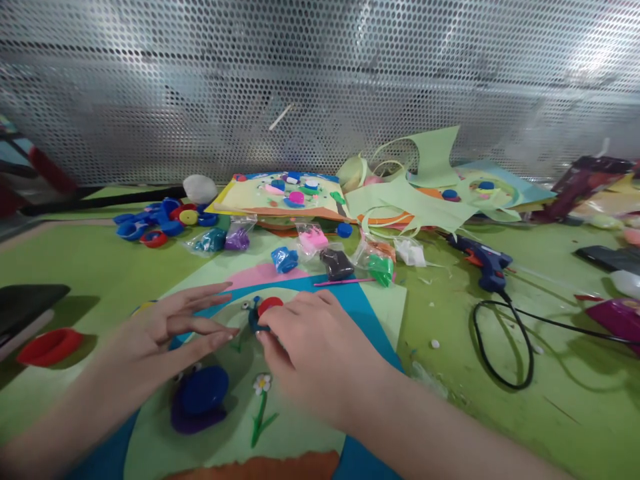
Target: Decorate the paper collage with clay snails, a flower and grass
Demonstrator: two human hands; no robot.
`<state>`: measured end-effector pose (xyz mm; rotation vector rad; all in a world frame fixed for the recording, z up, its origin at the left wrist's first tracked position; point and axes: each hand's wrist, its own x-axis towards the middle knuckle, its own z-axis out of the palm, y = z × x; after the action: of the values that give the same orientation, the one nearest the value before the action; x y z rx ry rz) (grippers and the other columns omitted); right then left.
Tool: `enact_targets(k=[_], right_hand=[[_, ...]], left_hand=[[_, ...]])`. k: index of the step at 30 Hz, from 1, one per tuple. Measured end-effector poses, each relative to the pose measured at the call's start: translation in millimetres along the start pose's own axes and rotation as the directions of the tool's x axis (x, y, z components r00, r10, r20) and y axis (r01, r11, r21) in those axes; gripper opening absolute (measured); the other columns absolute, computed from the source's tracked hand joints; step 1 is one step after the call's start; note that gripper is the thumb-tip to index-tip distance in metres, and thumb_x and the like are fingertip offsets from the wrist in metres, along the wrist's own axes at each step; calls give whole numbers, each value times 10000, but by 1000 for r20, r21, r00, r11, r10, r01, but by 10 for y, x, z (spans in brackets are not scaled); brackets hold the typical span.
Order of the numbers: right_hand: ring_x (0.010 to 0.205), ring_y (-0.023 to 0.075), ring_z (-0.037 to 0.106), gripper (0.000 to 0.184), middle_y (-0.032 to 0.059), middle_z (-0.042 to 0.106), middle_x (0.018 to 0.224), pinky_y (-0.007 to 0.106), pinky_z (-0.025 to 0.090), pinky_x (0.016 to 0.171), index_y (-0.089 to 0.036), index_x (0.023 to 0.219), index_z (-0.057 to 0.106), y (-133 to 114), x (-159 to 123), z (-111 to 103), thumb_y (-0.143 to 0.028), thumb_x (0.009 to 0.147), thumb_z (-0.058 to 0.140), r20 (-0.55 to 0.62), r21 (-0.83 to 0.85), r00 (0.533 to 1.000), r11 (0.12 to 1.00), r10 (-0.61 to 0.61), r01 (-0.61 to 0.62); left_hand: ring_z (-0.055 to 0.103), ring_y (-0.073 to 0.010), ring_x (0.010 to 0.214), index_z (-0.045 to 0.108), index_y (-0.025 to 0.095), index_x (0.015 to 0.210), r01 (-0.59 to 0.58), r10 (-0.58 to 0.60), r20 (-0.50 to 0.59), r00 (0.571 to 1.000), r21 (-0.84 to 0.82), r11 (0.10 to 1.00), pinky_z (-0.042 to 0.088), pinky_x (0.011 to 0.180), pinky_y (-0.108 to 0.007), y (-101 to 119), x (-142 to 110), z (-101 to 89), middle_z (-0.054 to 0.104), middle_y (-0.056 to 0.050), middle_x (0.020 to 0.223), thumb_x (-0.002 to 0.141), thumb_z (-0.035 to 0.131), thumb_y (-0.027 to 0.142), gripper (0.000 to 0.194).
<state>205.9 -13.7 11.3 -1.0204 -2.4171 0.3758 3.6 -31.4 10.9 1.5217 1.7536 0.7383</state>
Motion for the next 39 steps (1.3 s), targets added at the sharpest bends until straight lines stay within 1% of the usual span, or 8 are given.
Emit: enact_targets(k=[4, 10, 16, 21, 25, 29, 35, 39], right_hand=[[837, 220, 602, 174, 67, 681, 855, 370, 443, 746, -165, 894, 672, 0, 7, 2, -179, 857, 503, 5, 3, 1000, 1000, 3, -3], [807, 207, 599, 166, 57, 675, 831, 351, 435, 721, -162, 901, 674, -16, 8, -22, -166, 853, 514, 43, -4, 999, 1000, 18, -18], [818, 196, 590, 156, 48, 670, 842, 341, 430, 740, -159, 916, 667, -14, -4, -2, -156, 846, 528, 26, 36, 1000, 999, 1, -2], [860, 195, 574, 215, 53, 654, 868, 334, 436, 771, -169, 1021, 625, -59, -15, -55, -162, 873, 470, 94, 78, 990, 992, -109, 102], [836, 212, 576, 294, 94, 643, 847, 332, 467, 734, -125, 1123, 578, -112, -20, -112, -132, 877, 417, 182, 81, 968, 983, -174, 162], [860, 232, 582, 364, 128, 650, 909, 358, 476, 762, -69, 1205, 519, -134, -25, -113, -106, 860, 409, 210, 41, 937, 960, -278, 276], [863, 209, 582, 441, 93, 658, 893, 321, 468, 748, -140, 1292, 441, -126, -13, -117, -134, 852, 420, 293, 17, 936, 980, -195, 199], [858, 213, 581, 469, 89, 663, 863, 326, 462, 749, -133, 1313, 419, -126, -5, -113, -126, 844, 429, 315, 8, 930, 980, -189, 197]], left_hand=[[514, -278, 1171, 563, 293, 1102, 6, -7, -16, 1000, -24, 1000, 357, 1021, -412, -4, -21, 17, 715, -22, 1013, 611, 641, 593, 580], [607, -317, 1020, 534, 271, 1124, 36, -36, 5, 999, -46, 998, 386, 970, -465, 21, -24, 40, 740, -13, 850, 636, 646, 569, 582], [594, -313, 1044, 548, 247, 1096, 32, -31, 19, 999, -54, 998, 395, 950, -455, 21, 5, 32, 719, -46, 973, 650, 640, 549, 546], [638, -300, 932, 495, 235, 1158, 57, -55, 33, 998, -56, 997, 389, 942, -457, 23, 4, 23, 738, -20, 796, 650, 640, 541, 611], [642, -292, 943, 499, 251, 1147, 38, -36, 16, 999, -113, 993, 456, 873, -423, 2, -16, 39, 733, -13, 834, 656, 639, 530, 582], [650, -281, 933, 540, 245, 1116, -12, 11, -8, 1000, -96, 995, 492, 817, -382, -30, -26, 58, 729, -30, 881, 658, 633, 485, 525], [634, -267, 970, 530, 245, 1129, -14, 15, 9, 1000, -106, 994, 491, 829, -366, -26, -28, 57, 732, -21, 862, 662, 625, 443, 515], [658, -245, 903, 551, 241, 1106, -12, 14, 9, 1000, -108, 994, 530, 744, -322, -4, -25, 59, 698, -49, 1003, 654, 619, 415, 489]])
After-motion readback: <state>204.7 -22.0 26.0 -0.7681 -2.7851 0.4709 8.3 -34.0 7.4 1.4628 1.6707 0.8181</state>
